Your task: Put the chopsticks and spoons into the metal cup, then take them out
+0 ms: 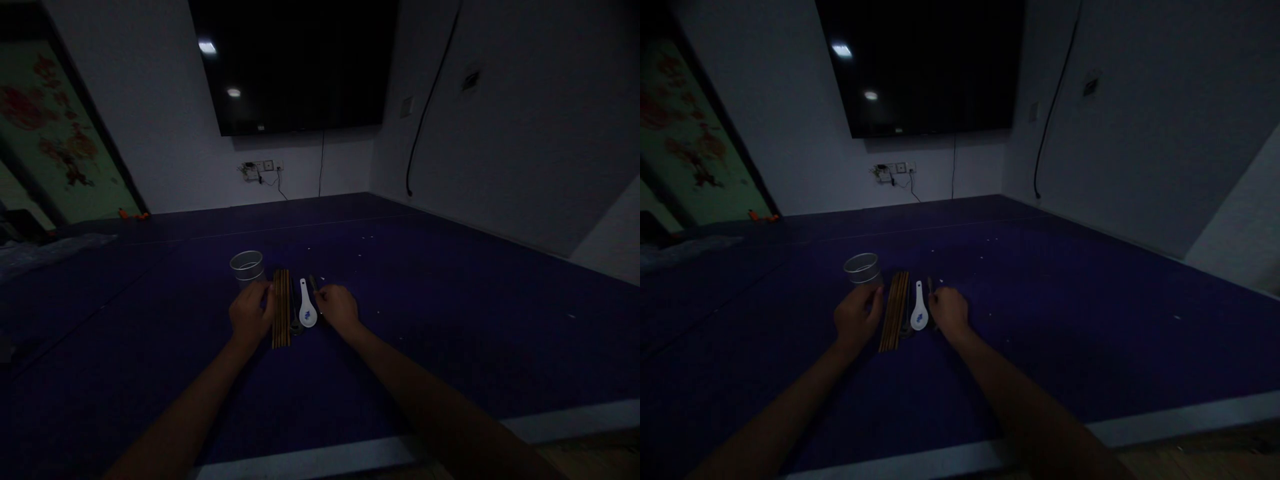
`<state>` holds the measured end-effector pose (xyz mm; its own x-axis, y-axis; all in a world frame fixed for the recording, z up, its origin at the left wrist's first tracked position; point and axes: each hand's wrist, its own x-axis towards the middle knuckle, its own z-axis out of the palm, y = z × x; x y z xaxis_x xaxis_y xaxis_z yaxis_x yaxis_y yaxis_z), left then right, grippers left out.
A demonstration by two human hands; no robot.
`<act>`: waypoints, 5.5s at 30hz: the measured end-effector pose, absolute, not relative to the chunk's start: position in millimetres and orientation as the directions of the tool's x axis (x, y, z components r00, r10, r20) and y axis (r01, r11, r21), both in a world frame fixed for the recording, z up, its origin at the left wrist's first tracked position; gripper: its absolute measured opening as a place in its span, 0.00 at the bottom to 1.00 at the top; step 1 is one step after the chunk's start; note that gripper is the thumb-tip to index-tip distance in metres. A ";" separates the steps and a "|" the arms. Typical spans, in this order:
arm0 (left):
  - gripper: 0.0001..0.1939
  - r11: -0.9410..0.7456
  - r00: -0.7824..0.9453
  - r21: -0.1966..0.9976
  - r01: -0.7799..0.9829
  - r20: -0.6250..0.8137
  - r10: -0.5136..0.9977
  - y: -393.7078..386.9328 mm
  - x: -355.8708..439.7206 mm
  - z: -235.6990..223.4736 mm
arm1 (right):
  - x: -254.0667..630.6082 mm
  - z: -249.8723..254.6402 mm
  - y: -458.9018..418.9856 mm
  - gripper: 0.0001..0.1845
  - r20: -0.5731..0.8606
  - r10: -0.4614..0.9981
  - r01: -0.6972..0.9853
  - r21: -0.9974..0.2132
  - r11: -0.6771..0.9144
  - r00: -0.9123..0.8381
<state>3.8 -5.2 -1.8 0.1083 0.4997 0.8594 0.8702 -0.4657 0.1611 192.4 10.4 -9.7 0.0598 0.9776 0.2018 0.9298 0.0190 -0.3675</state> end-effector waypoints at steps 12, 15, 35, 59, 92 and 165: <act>0.21 -0.331 -0.309 0.428 0.841 0.883 0.354 8.5 -13.7 4.5 | 192.6 -8.0 7.0 0.19 0.217 0.975 0.920 -0.390 0.041 0.048; 0.33 -0.311 -0.328 0.455 0.834 0.864 0.383 16.4 -18.3 -2.0 | 194.8 -7.9 6.3 0.19 0.248 0.967 0.911 -0.411 0.047 0.063; 0.52 -0.277 -0.397 0.785 0.554 0.542 0.741 48.7 -36.7 -20.1 | 199.6 6.8 -3.3 0.16 0.457 0.883 0.832 -0.529 0.171 0.109; 0.39 -0.688 0.318 0.406 0.602 0.668 0.673 -11.1 25.0 -8.1 | 196.1 12.2 -5.5 0.40 0.579 0.764 0.363 -0.803 0.472 0.286; 0.13 -0.401 0.094 0.497 0.770 0.533 0.841 14.2 -2.1 -17.8 | 226.0 -16.9 27.4 0.41 0.477 0.767 0.438 -0.852 0.285 0.429; 0.12 -0.164 0.036 0.366 0.916 0.333 0.942 13.0 0.3 -11.3 | 195.1 1.3 -7.9 0.12 0.395 0.853 0.812 -0.334 0.479 -0.341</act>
